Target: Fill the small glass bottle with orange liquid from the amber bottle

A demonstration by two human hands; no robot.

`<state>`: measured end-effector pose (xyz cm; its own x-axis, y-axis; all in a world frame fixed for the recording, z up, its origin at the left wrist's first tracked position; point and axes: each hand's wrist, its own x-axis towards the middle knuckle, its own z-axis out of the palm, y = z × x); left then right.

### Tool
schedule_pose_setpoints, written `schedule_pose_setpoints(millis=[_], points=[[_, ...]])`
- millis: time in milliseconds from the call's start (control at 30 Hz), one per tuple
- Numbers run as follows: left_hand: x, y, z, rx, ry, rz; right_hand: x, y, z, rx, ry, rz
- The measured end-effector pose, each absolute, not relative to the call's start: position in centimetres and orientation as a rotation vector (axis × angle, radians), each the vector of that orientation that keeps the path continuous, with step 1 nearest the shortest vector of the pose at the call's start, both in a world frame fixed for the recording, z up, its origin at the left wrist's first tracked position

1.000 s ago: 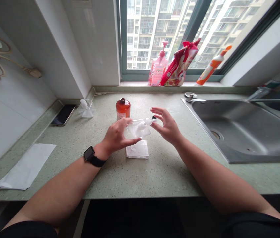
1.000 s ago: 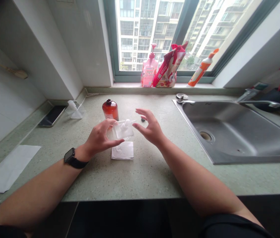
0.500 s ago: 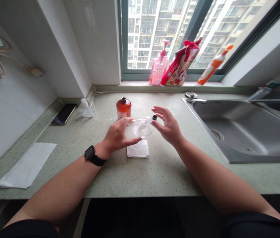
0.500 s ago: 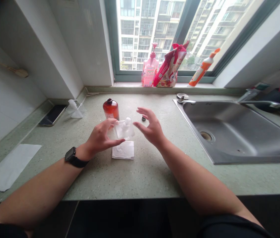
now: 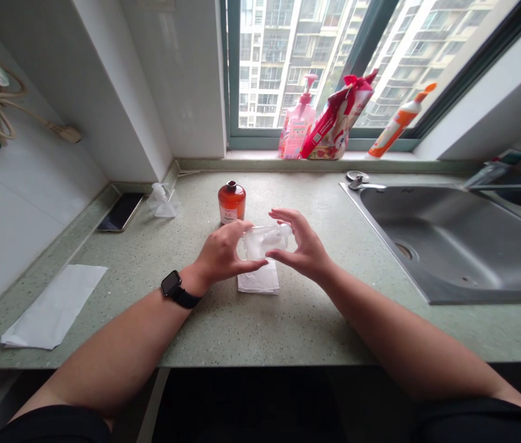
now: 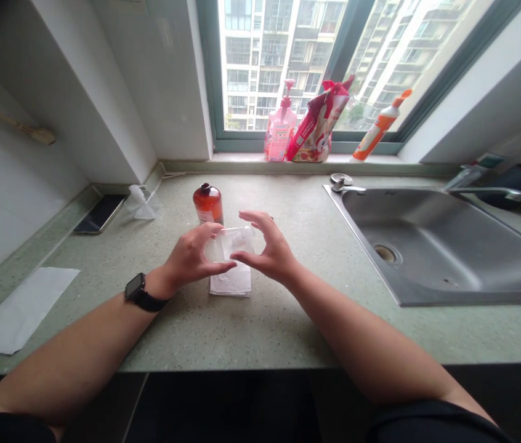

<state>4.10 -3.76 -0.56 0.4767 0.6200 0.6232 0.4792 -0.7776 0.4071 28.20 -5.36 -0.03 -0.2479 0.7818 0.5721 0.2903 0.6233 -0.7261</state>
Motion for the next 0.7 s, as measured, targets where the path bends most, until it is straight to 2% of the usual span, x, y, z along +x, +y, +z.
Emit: schedule_pose_setpoints(millis=[267, 700], points=[[3.8, -3.5, -0.7, 2.452, 1.061, 1.252, 30.3, -3.4, -0.3, -1.017, -1.637, 0.448], [4.0, -3.6, -0.7, 2.445, 1.081, 1.163, 28.1, -5.4, 0.6, -0.910, -1.822, 0.574]])
